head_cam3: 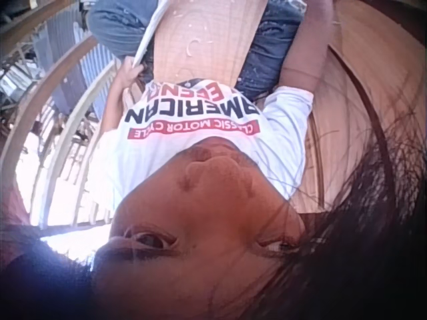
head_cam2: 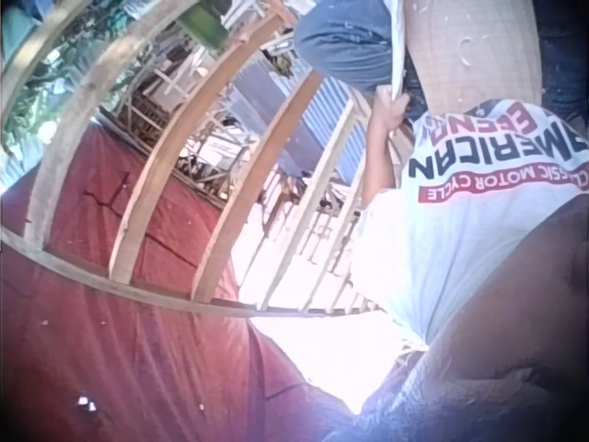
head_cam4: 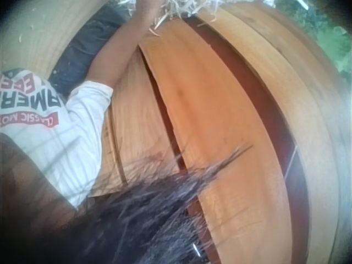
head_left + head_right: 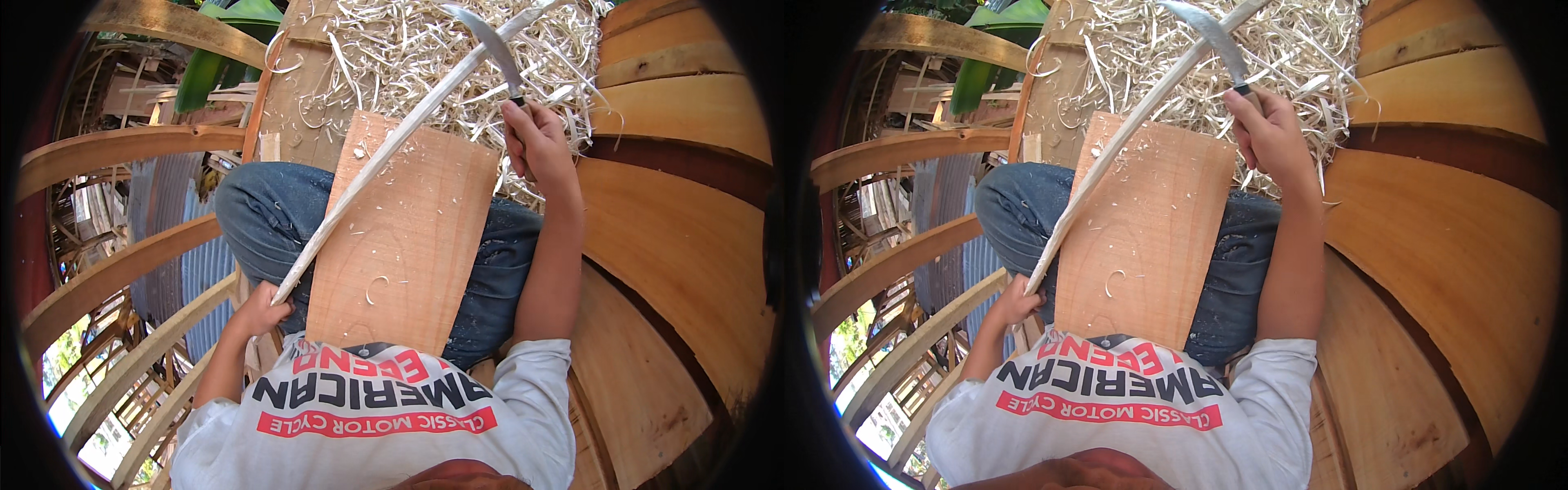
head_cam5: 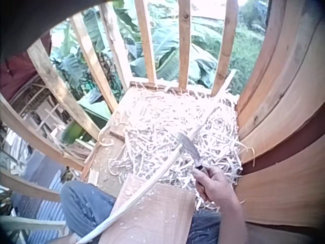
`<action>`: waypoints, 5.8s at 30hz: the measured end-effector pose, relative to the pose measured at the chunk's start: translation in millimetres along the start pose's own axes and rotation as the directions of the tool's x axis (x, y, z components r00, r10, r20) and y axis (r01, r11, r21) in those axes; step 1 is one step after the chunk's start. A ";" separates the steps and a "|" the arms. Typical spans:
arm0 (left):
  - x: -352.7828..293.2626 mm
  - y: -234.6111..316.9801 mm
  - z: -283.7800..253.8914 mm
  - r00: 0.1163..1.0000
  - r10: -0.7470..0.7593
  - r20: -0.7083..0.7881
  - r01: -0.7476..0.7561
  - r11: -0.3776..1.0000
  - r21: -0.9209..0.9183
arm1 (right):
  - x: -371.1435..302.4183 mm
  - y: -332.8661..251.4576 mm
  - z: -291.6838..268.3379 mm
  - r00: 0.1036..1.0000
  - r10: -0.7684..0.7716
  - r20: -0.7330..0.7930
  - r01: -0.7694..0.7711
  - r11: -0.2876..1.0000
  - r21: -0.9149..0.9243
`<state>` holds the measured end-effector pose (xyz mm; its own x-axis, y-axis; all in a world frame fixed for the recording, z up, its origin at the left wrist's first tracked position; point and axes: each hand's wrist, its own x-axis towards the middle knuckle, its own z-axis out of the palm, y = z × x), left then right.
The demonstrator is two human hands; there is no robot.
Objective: The person sits cross-legged on a wooden platform and uses a curved knife to shave a long piece of wood. They repeatedly scrape the knife along the wood, creating thin shavings that accumulate on the platform.
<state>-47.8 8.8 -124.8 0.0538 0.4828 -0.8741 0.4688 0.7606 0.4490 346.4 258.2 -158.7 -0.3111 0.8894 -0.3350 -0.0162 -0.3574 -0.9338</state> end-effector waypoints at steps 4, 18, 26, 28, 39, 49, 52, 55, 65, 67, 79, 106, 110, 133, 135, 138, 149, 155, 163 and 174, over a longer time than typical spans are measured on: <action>-0.2 4.4 -0.4 0.999 -0.031 0.014 0.032 0.999 -0.010 | 27.8 3.3 -25.3 0.805 0.050 -0.591 0.268 0.858 0.438; 0.1 0.9 -3.9 0.997 -0.056 0.054 0.059 0.997 -0.050 | 20.7 14.2 -5.0 0.839 -0.389 -0.381 0.318 0.918 -0.236; 1.8 4.2 -6.0 0.996 -0.038 0.078 0.039 0.999 -0.014 | 24.0 14.9 8.5 0.697 -0.593 -0.402 0.268 0.736 -0.622; 2.3 0.4 -6.6 0.995 -0.051 0.085 0.051 0.999 0.010 | 30.4 11.7 -19.1 0.650 -0.526 -0.549 0.135 0.791 -0.597; 3.0 -0.9 -5.3 0.997 -0.008 0.079 0.011 0.999 -0.032 | 37.9 18.0 -17.3 0.638 -0.457 -0.620 0.059 0.832 -0.552; 0.1 7.4 -9.7 0.989 -0.071 0.128 0.079 0.996 -0.052 | 38.5 26.0 3.8 0.750 -0.461 -0.475 0.107 0.793 -0.600; 1.9 1.5 -8.8 0.991 -0.066 0.115 0.071 0.997 -0.033 | 33.8 19.5 8.5 0.721 -0.539 -0.435 0.189 0.757 -0.625; 2.3 0.0 -8.3 0.992 -0.067 0.111 0.070 0.997 -0.029 | 28.8 16.0 14.2 0.666 -0.633 -0.396 0.301 0.713 -0.634; 1.6 7.5 -4.8 0.993 -0.103 0.050 0.106 0.993 -0.054 | 40.9 21.5 -14.1 0.708 -0.402 -0.581 0.149 0.888 -0.434; -2.6 0.5 -7.2 0.991 -0.102 0.087 0.103 0.995 -0.008 | 35.5 10.4 7.7 0.684 -0.506 -0.526 0.325 0.856 -0.402; 0.8 12.2 -6.2 0.995 -0.056 0.082 0.058 0.998 -0.030 | 51.3 33.3 -8.0 0.634 -0.440 -0.637 0.085 0.857 -0.508; 3.8 -11.5 39.1 0.824 0.367 -0.432 -0.242 0.917 0.319 | -25.7 40.2 29.1 0.802 -0.561 -0.207 0.184 0.560 -0.808; 4.3 -9.7 41.3 0.800 0.392 -0.454 -0.251 0.906 0.341 | -50.7 36.0 46.1 0.866 -0.470 -0.171 0.127 0.537 -0.834; 8.3 -12.3 39.7 0.845 0.339 -0.414 -0.302 0.941 0.156 | 3.5 -7.3 76.9 0.918 -0.335 -0.211 -0.242 -0.053 -0.969; 8.3 -13.8 41.7 0.832 0.356 -0.426 -0.319 0.934 0.159 | 11.5 -15.1 69.0 0.903 -0.330 -0.275 -0.301 -0.030 -0.953; 9.2 -15.2 40.0 0.854 0.323 -0.408 -0.282 0.946 0.158 | 27.7 -28.0 47.5 0.868 -0.337 -0.364 -0.389 -0.005 -0.921; 10.6 -12.1 37.9 0.888 0.280 -0.365 -0.259 0.960 0.106 | 69.0 -43.7 19.3 0.839 -0.379 -0.390 -0.422 -0.003 -0.907; 10.1 -7.3 35.7 0.879 0.300 -0.370 -0.283 0.954 0.102 | 85.2 -50.5 10.3 0.823 -0.395 -0.408 -0.464 -0.054 -0.884; 8.6 -6.3 34.5 0.907 0.252 -0.336 -0.242 0.968 0.073 | 93.3 -56.8 16.1 0.821 -0.339 -0.459 -0.498 -0.033 -0.867; 9.3 -9.4 35.6 0.904 0.258 -0.342 -0.241 0.966 0.092 | 35.4 -26.3 58.5 0.932 -0.298 -0.208 -0.210 0.027 -0.977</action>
<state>-20.3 -9.3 -143.8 -0.1319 0.7809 -0.6105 0.5209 0.5786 0.6276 280.2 282.3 -138.7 -0.0871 0.9944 -0.0600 0.9936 0.0824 -0.0777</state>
